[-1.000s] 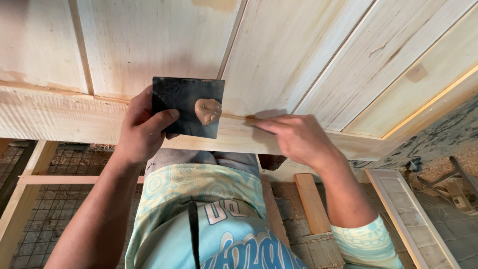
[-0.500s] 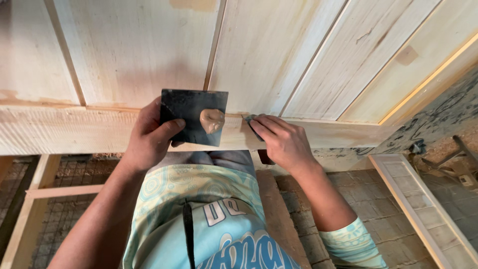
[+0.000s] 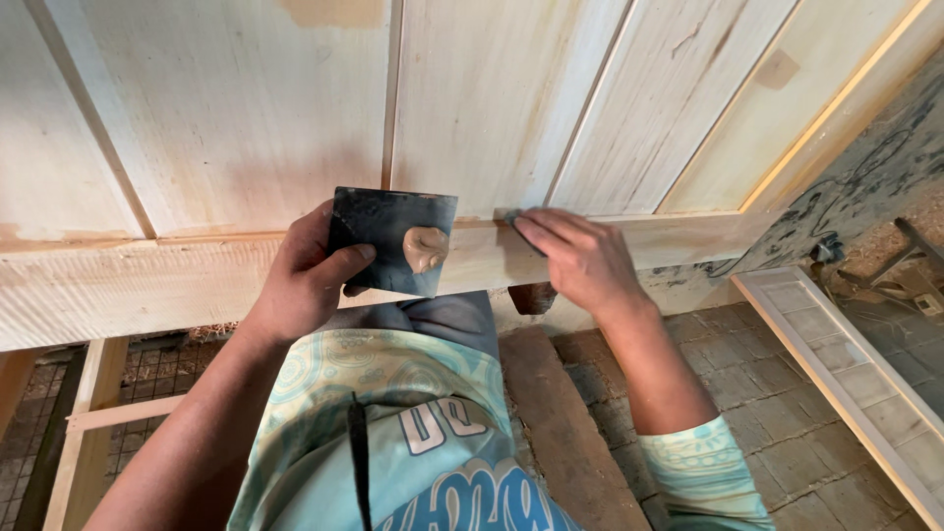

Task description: The person applies wood filler to a wooden door using a putty knife and a sanding block. They scoop filler from a can, spread it onto the door surface, and smooth it into the grooves and joints.

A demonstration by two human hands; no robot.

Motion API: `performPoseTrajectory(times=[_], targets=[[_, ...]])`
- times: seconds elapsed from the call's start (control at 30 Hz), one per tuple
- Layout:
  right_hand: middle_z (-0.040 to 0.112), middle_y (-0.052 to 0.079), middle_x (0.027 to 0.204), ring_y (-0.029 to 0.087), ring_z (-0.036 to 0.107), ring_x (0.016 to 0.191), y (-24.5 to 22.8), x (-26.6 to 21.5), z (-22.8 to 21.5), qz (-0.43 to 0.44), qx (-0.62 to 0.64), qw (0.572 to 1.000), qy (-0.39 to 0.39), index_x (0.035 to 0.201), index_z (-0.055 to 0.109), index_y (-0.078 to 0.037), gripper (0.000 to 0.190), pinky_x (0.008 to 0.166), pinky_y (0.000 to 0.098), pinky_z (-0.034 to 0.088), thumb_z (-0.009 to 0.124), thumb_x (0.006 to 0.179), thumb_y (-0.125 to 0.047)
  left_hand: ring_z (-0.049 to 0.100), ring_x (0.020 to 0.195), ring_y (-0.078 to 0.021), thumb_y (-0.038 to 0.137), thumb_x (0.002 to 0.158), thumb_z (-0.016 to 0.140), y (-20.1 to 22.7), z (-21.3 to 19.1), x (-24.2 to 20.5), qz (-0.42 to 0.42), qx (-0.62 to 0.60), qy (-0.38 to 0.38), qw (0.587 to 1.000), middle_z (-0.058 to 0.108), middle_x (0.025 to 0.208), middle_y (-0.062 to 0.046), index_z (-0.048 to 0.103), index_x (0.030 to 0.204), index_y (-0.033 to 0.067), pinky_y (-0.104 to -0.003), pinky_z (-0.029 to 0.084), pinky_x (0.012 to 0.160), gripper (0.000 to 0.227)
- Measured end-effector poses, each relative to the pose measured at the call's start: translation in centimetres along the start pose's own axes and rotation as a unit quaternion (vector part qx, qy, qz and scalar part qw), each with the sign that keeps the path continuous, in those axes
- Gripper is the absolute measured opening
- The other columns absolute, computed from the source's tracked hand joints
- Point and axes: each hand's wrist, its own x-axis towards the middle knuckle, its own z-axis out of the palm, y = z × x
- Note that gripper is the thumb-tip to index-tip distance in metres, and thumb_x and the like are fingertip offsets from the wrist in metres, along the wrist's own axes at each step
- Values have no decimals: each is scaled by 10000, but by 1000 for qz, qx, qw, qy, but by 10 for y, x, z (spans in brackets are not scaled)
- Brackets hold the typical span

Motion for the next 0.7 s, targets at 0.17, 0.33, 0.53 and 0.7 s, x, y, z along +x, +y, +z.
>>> performPoseTrajectory(times=[0.17, 0.33, 0.53, 0.7], targets=[[777, 73, 1136, 256, 766, 1024, 3, -8, 0, 20, 22, 999, -40, 1096, 790, -126, 395, 838, 390, 645, 573, 829, 68, 512, 657, -90, 9, 935, 555, -3, 7, 3, -25, -3, -7, 1000, 591, 820, -22, 575, 1198, -12, -263, 453, 565, 265], [785, 52, 1115, 231, 773, 925, 43, -10, -30, 95, 111, 983, -111, 1111, 794, -168, 308, 787, 343, 650, 626, 940, 25, 513, 642, -93, -4, 916, 537, -5, 16, 7, -31, 23, -7, 999, 592, 802, -21, 581, 1191, -8, -264, 447, 550, 279], [791, 79, 1147, 259, 771, 1023, 76, -43, -25, 66, 49, 996, -30, 1146, 774, -128, 375, 727, 308, 648, 571, 932, 104, 495, 645, -91, -21, 923, 522, -15, 39, 22, -5, -9, -10, 1000, 582, 811, -21, 569, 1173, -12, -265, 433, 558, 255], [778, 107, 1142, 252, 748, 1064, 67, -58, 20, 10, -43, 998, 46, 1134, 768, -92, 272, 879, 370, 648, 634, 978, 85, 499, 650, -90, -31, 926, 522, -34, 67, 34, -11, -12, 15, 1000, 576, 820, -24, 577, 1178, -17, -261, 431, 557, 258]])
